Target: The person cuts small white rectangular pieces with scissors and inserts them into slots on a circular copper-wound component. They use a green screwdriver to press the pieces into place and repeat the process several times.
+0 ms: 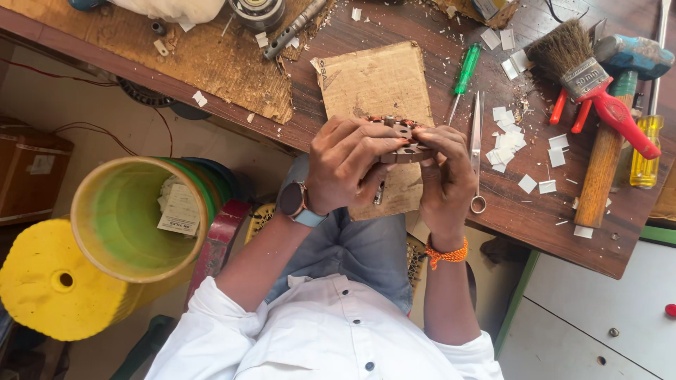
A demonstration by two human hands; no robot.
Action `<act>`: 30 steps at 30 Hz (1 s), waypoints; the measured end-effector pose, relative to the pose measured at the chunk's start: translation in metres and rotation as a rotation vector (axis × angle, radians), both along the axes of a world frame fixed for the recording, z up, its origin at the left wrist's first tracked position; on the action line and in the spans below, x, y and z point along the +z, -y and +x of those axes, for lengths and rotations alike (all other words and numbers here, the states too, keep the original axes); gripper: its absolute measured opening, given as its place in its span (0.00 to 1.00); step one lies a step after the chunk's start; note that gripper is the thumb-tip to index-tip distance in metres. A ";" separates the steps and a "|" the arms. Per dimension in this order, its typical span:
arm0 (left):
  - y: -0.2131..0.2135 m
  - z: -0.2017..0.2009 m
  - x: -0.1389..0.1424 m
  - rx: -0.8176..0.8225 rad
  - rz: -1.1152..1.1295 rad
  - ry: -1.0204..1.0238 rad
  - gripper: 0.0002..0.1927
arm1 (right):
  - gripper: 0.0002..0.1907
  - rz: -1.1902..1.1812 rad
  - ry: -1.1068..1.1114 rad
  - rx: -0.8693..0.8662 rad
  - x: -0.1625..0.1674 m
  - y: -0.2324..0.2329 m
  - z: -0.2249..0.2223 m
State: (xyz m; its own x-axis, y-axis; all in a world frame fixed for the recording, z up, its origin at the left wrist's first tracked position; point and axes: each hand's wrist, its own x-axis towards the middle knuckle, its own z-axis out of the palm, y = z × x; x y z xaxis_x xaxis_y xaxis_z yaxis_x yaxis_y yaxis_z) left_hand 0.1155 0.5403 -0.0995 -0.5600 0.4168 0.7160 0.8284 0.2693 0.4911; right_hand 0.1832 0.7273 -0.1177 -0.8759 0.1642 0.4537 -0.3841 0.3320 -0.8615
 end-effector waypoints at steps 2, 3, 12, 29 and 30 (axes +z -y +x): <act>-0.003 0.005 -0.004 0.029 0.029 0.016 0.17 | 0.07 0.085 -0.024 -0.002 0.002 0.001 0.000; -0.003 0.008 -0.005 0.053 0.024 0.038 0.16 | 0.07 0.110 -0.014 0.003 0.004 0.000 0.000; -0.003 0.009 0.015 0.031 -0.110 -0.032 0.24 | 0.17 0.091 0.256 0.232 0.035 -0.047 -0.018; -0.011 -0.016 0.027 0.143 -0.377 -0.080 0.23 | 0.39 0.888 0.381 -0.215 0.067 -0.043 -0.112; -0.009 -0.019 0.029 0.102 -0.360 -0.045 0.23 | 0.40 0.907 0.298 -0.192 0.068 -0.039 -0.116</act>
State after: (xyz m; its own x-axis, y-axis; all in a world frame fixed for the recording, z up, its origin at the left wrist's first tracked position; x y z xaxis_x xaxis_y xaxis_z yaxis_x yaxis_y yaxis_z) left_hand 0.0970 0.5492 -0.0710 -0.5831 0.5897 0.5588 0.8069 0.5003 0.3141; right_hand 0.0675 0.7668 -0.0499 -0.9702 0.0138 0.2421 -0.0614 0.9518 -0.3004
